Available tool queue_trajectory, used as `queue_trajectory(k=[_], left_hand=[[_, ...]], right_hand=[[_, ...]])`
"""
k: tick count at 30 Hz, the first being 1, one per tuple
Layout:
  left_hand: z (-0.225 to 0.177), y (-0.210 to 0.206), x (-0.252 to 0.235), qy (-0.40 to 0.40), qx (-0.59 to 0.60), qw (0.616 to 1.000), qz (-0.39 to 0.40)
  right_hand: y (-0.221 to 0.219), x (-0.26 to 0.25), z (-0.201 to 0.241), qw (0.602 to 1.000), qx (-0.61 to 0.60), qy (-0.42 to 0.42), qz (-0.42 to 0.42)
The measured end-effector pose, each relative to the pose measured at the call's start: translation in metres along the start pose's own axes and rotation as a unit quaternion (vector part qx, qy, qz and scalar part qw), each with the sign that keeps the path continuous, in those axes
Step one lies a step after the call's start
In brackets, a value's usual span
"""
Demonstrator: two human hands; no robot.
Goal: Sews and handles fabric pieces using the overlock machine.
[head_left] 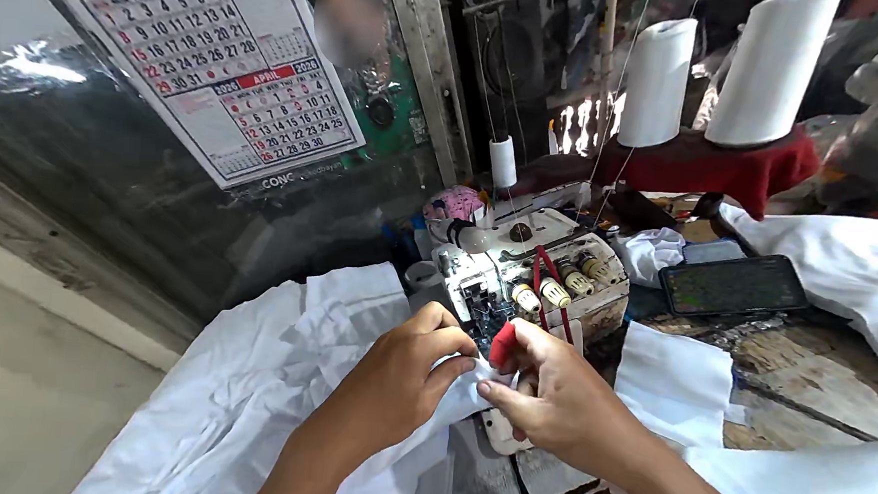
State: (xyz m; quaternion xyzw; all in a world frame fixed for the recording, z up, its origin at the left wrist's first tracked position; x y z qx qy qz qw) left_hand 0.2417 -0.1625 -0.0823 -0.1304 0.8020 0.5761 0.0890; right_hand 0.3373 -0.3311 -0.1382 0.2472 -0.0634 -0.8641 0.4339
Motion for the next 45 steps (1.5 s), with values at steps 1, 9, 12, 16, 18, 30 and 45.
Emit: queue_trajectory(k=[1,9,12,16,18,30,45], left_hand=[[0.0,-0.003,0.0,0.0,0.008,1.0,-0.002],[-0.006,0.005,-0.001,0.016,0.016,1.0,0.019],[-0.01,0.002,-0.003,0.013,0.043,0.998,0.036],[0.004,-0.008,-0.004,-0.005,0.033,0.999,0.022],[0.006,-0.009,-0.004,-0.005,0.027,1.0,0.016],[-0.013,-0.007,-0.001,0.018,0.035,0.999,0.014],[0.016,0.007,0.0,0.02,0.029,0.999,-0.027]], right_hand=[[0.0,0.001,-0.002,1.0,0.006,0.005,-0.011],[0.002,0.002,-0.013,0.994,-0.076,-0.067,0.047],[0.002,0.0,-0.013,0.992,-0.098,-0.053,0.065],[0.003,-0.001,-0.016,0.988,-0.146,-0.014,0.055],[0.005,0.003,-0.015,0.995,-0.095,-0.008,0.032],[0.006,0.011,-0.017,0.997,-0.07,0.009,0.01],[0.004,0.013,-0.018,0.984,-0.125,0.109,-0.069]])
Point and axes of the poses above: each hand's wrist, its own x-axis away from the middle knuckle, its own y-axis out of the back of the hand, z = x × y, the point moved 3 cm from there along -x, towards the middle knuckle, and after that the axes turned 12 degrees about y, right-handed, at the moved point
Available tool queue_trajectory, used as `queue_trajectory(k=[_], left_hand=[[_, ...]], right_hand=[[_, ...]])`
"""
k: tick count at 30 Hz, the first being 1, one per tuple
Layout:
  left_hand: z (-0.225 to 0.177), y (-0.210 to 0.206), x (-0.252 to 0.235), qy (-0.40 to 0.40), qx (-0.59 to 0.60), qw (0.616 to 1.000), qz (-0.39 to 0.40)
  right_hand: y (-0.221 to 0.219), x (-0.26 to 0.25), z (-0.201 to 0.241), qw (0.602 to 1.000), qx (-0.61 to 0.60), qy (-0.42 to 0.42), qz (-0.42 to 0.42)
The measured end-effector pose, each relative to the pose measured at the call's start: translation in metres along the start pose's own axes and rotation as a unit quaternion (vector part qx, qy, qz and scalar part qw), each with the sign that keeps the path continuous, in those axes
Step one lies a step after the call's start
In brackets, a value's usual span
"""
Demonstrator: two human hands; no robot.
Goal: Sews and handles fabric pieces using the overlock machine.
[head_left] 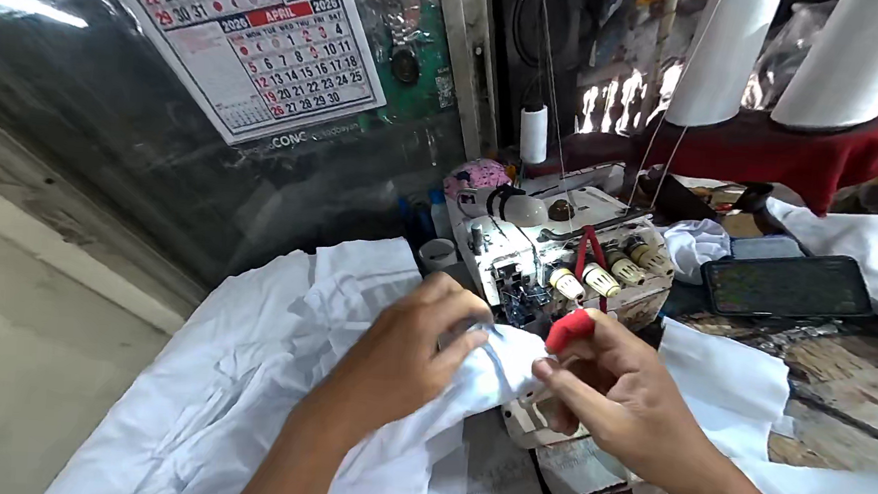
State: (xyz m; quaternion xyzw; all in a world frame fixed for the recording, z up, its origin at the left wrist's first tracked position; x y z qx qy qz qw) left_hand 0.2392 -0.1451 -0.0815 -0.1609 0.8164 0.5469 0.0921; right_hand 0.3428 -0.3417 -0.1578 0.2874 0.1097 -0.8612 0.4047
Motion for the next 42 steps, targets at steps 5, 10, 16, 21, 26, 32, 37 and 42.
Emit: queue_trajectory(k=[5,10,16,21,26,32,37,42], left_hand=[[0.023,-0.024,0.008,0.092,0.138,0.985,-0.052],[0.021,-0.037,-0.001,0.0,-0.065,0.997,0.034],[0.01,-0.01,-0.014,-0.071,-0.125,0.988,0.05],[0.009,-0.02,-0.005,-0.005,0.153,0.969,0.195],[-0.016,0.013,-0.009,-0.032,-0.052,0.965,0.254],[-0.056,0.007,0.002,-0.097,-0.11,0.988,0.04],[0.002,-0.004,0.09,0.099,-0.145,0.984,0.031],[0.018,0.038,0.137,0.171,-0.278,0.945,0.004]], right_hand=[[-0.009,-0.007,0.009,0.998,-0.026,0.061,-0.01],[-0.004,-0.014,0.02,0.998,0.009,0.056,-0.013],[0.006,-0.006,0.016,0.999,-0.041,-0.008,0.033],[0.011,-0.001,0.018,0.985,-0.163,-0.036,0.053],[0.003,-0.015,0.031,0.991,-0.068,-0.057,0.101],[-0.026,-0.042,0.003,0.916,-0.199,-0.266,0.224],[0.0,-0.026,0.012,0.915,-0.199,-0.256,0.241],[-0.015,-0.031,0.007,0.942,-0.24,-0.232,-0.02]])
Point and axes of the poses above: each hand's wrist, its own x-axis away from the middle knuckle, its own y-axis out of the back of the hand, z = x × y, the point moved 3 cm from there along -x, towards the middle knuckle, and after that the axes turned 12 degrees about y, right-handed, at the moved point
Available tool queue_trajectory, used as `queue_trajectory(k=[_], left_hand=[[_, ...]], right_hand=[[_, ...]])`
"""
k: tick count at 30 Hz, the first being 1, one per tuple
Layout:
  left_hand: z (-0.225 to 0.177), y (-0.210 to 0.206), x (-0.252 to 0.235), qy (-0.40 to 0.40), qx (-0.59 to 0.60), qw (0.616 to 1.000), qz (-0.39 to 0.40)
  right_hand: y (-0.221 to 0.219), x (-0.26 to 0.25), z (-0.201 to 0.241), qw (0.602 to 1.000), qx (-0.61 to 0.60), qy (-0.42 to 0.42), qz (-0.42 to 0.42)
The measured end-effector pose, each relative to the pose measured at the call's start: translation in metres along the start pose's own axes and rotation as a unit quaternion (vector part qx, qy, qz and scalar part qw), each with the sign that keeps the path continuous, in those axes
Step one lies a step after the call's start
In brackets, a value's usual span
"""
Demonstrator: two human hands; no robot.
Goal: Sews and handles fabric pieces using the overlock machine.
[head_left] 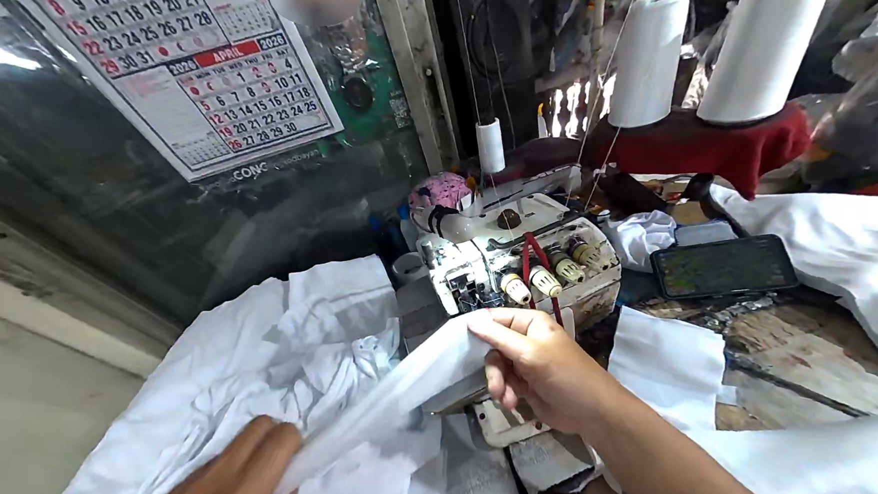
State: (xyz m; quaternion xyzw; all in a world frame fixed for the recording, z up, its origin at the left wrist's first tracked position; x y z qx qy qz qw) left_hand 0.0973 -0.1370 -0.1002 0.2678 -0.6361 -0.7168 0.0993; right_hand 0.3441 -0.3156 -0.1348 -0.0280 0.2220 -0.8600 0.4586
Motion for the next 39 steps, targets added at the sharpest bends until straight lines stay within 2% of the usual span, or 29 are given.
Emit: queue_trajectory(k=[2,3,5,7,9,12,14,18,23,26,28,31,33,35,36,37,39], left_hand=[[0.008,-0.003,-0.005,-0.007,-0.041,0.998,-0.038],[0.015,-0.015,-0.01,-0.012,-0.052,0.998,-0.032],[0.032,-0.036,-0.023,-0.009,-0.029,0.997,0.065],[0.037,-0.029,-0.037,-0.023,0.039,0.986,0.16],[0.014,-0.006,-0.052,-0.08,0.12,0.98,0.135],[-0.058,0.001,-0.08,-0.169,0.218,0.961,0.03],[-0.094,-0.009,-0.099,-0.235,0.217,0.947,0.039],[-0.107,-0.009,-0.122,-0.288,0.2,0.934,0.071],[-0.1,-0.014,-0.124,-0.234,0.273,0.919,0.163],[-0.104,-0.014,-0.126,-0.211,0.282,0.916,0.194],[-0.109,-0.007,-0.131,-0.228,0.277,0.905,0.228],[-0.12,0.014,-0.133,-0.289,0.156,0.9,0.288],[-0.126,0.023,-0.128,-0.317,0.03,0.914,0.253],[-0.12,0.02,-0.127,-0.324,-0.015,0.93,0.172],[-0.113,0.015,-0.128,-0.33,0.016,0.933,0.143],[-0.106,0.008,-0.13,-0.328,0.073,0.93,0.15],[-0.096,-0.005,-0.131,-0.313,0.203,0.896,0.241]], right_hand=[[-0.004,0.002,-0.002,0.997,-0.011,0.037,-0.071],[-0.006,0.007,-0.003,0.995,0.014,0.061,-0.078],[-0.005,0.022,-0.009,0.982,0.12,0.136,-0.047],[0.003,0.036,-0.019,0.95,0.228,0.212,0.0],[0.011,0.045,-0.028,0.929,0.275,0.244,0.041],[0.015,0.047,-0.032,0.914,0.299,0.269,0.061],[0.015,0.045,-0.031,0.906,0.308,0.283,0.058],[0.017,0.043,-0.031,0.904,0.324,0.279,0.028],[0.019,0.036,-0.036,0.92,0.303,0.247,-0.012],[0.018,0.034,-0.035,0.93,0.288,0.227,0.005],[0.015,0.037,-0.03,0.915,0.324,0.239,0.04],[0.0,0.047,-0.019,0.871,0.39,0.279,0.103],[0.002,0.049,-0.021,0.868,0.401,0.278,0.095],[0.016,0.048,-0.031,0.886,0.378,0.264,0.052],[0.025,0.05,-0.036,0.896,0.362,0.255,0.03],[0.032,0.052,-0.038,0.906,0.345,0.247,0.008],[0.044,0.057,-0.04,0.916,0.327,0.23,-0.038]])
Point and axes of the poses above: each hand's wrist, its own x-axis away from the middle knuckle, its own y-axis out of the back of the hand, z = x × y, the point moved 3 cm from there along -x, towards the middle knuckle, and after that the axes turned 12 degrees about y, right-handed, at the moved point
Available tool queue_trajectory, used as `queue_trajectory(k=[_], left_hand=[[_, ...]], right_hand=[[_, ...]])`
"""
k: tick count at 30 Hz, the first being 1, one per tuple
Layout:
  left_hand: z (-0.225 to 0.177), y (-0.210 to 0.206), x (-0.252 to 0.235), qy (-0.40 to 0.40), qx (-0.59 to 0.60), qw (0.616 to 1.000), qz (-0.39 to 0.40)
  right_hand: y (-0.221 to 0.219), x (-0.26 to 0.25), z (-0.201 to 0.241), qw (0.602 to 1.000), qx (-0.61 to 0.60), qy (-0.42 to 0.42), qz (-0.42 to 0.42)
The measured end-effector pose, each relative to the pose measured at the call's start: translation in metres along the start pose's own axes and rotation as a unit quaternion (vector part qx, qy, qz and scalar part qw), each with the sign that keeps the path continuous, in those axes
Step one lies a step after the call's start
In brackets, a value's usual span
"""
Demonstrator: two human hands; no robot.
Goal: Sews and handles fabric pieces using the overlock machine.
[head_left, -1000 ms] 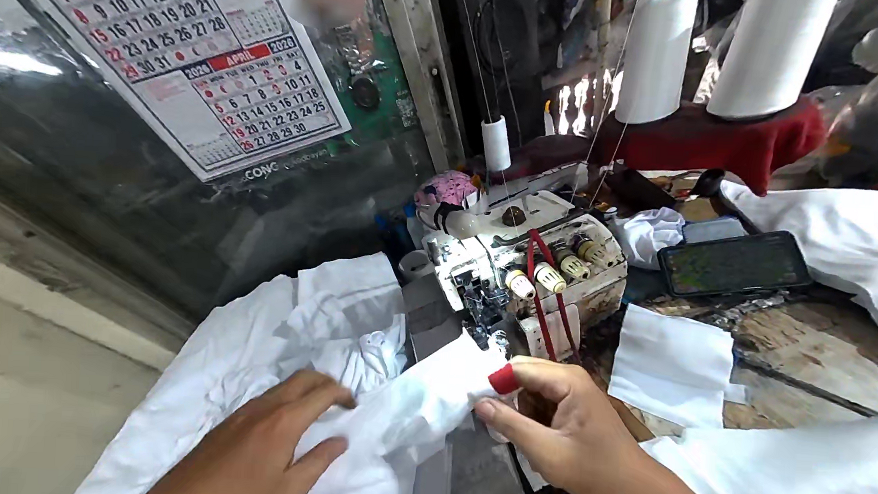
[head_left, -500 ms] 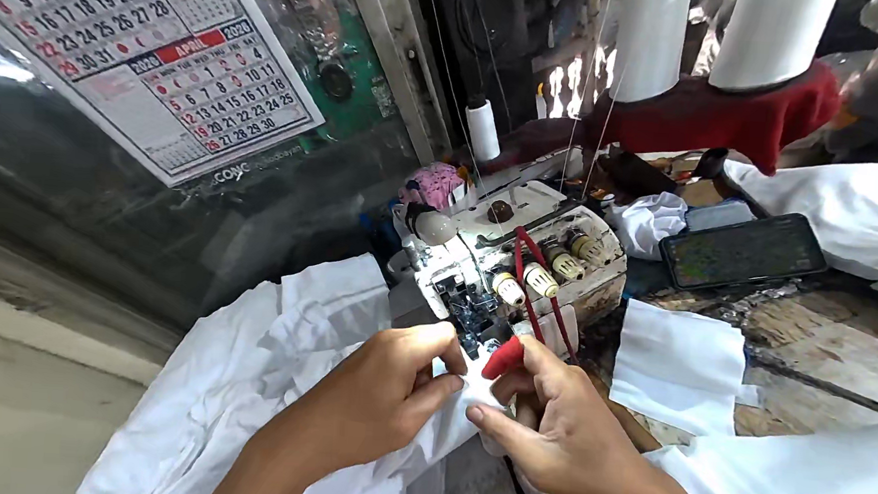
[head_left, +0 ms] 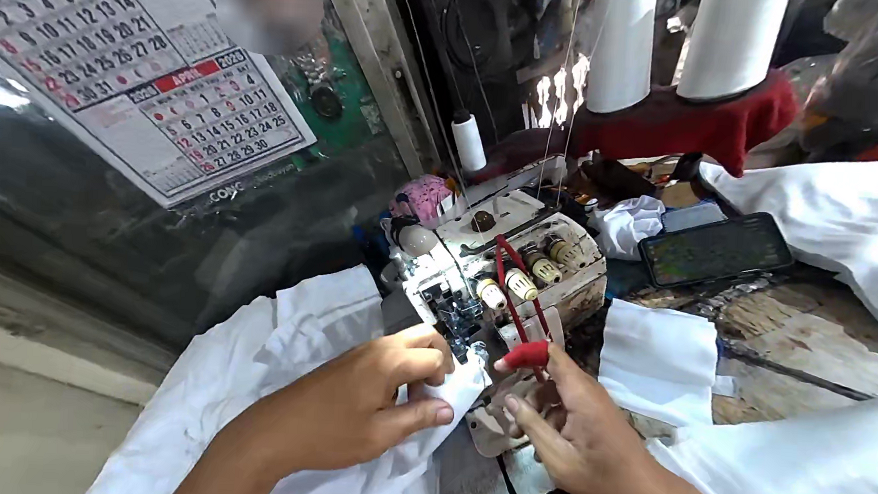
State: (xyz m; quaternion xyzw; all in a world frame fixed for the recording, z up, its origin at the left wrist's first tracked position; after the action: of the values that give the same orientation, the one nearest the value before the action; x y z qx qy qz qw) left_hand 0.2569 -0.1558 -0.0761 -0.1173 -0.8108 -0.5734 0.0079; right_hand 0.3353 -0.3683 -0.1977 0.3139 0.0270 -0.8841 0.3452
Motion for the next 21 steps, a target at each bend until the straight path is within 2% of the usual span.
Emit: queue_trajectory(k=[3,8,13,15,18,21], left_hand=[[0.004,-0.008,0.0,0.025,0.131,0.988,0.077],[-0.005,0.003,-0.002,0.03,0.11,0.987,0.116],[-0.009,0.004,0.001,0.026,0.128,0.985,0.113],[-0.012,0.006,0.002,0.026,0.144,0.983,0.112],[-0.019,0.012,0.003,0.063,0.122,0.984,0.113],[-0.023,0.014,-0.005,0.118,0.022,0.986,0.112]], right_hand=[[0.006,-0.005,0.002,1.0,0.007,-0.012,0.007],[-0.006,-0.033,0.001,0.992,0.04,0.08,0.088],[-0.007,-0.049,0.008,0.99,0.057,0.117,0.061],[-0.008,-0.054,0.016,0.991,0.031,0.093,0.095],[-0.013,-0.057,0.028,0.968,-0.08,-0.012,0.239],[-0.01,-0.058,0.027,0.949,-0.03,-0.06,0.308]])
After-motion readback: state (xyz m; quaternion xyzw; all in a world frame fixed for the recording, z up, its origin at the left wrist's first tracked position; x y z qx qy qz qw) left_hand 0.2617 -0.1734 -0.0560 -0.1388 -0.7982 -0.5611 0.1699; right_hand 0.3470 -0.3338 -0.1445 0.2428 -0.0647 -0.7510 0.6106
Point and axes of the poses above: each hand's wrist, its own x-axis away from the middle knuckle, its own y-axis out of the back of the hand, z = x × y, the point moved 3 cm from there along -x, towards the middle knuckle, and after that the axes turned 12 degrees about y, right-handed, at the moved point
